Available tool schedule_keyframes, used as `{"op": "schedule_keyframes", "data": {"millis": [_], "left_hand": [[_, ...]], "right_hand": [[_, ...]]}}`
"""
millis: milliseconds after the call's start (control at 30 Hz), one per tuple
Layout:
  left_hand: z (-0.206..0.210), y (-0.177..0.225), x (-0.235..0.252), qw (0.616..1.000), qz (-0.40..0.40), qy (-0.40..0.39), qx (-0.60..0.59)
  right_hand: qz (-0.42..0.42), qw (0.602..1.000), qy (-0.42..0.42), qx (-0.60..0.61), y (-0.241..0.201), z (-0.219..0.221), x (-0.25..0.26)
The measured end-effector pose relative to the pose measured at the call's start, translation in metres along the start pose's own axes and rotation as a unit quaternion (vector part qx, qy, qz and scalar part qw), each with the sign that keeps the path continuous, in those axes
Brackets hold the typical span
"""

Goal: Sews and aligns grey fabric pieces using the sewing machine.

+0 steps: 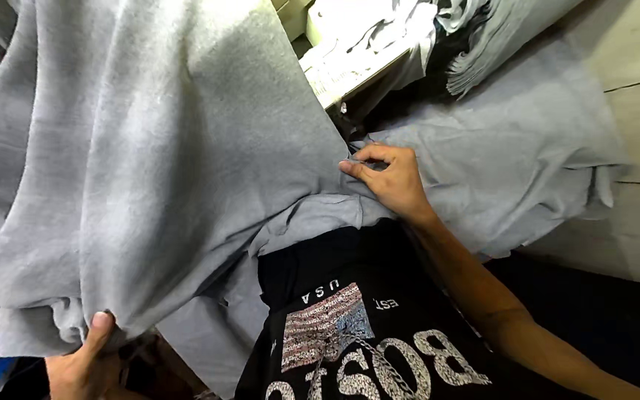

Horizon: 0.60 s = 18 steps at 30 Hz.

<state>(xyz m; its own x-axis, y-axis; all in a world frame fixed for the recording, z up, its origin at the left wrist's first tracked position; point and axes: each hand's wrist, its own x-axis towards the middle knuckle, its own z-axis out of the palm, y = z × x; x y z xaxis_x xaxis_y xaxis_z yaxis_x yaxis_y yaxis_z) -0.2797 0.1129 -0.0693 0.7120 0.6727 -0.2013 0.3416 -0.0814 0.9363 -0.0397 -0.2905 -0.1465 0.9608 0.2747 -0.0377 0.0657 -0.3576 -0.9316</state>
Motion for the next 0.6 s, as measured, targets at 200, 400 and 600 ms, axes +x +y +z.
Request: {"op": "schedule_keyframes", "data": {"millis": [200, 400, 600], "left_hand": [[0.023, -0.001, 0.007, 0.996, -0.013, 0.067, 0.058], [0.028, -0.005, 0.016, 0.991, -0.028, 0.109, 0.078], [0.029, -0.002, 0.023, 0.987, 0.002, 0.155, 0.042]], "right_hand": [[-0.044, 0.999, -0.004, 0.024, 0.008, -0.001, 0.001], [-0.059, 0.997, -0.002, 0.048, 0.024, 0.002, 0.009], [-0.078, 0.992, -0.012, 0.097, 0.025, 0.002, 0.013]]}}
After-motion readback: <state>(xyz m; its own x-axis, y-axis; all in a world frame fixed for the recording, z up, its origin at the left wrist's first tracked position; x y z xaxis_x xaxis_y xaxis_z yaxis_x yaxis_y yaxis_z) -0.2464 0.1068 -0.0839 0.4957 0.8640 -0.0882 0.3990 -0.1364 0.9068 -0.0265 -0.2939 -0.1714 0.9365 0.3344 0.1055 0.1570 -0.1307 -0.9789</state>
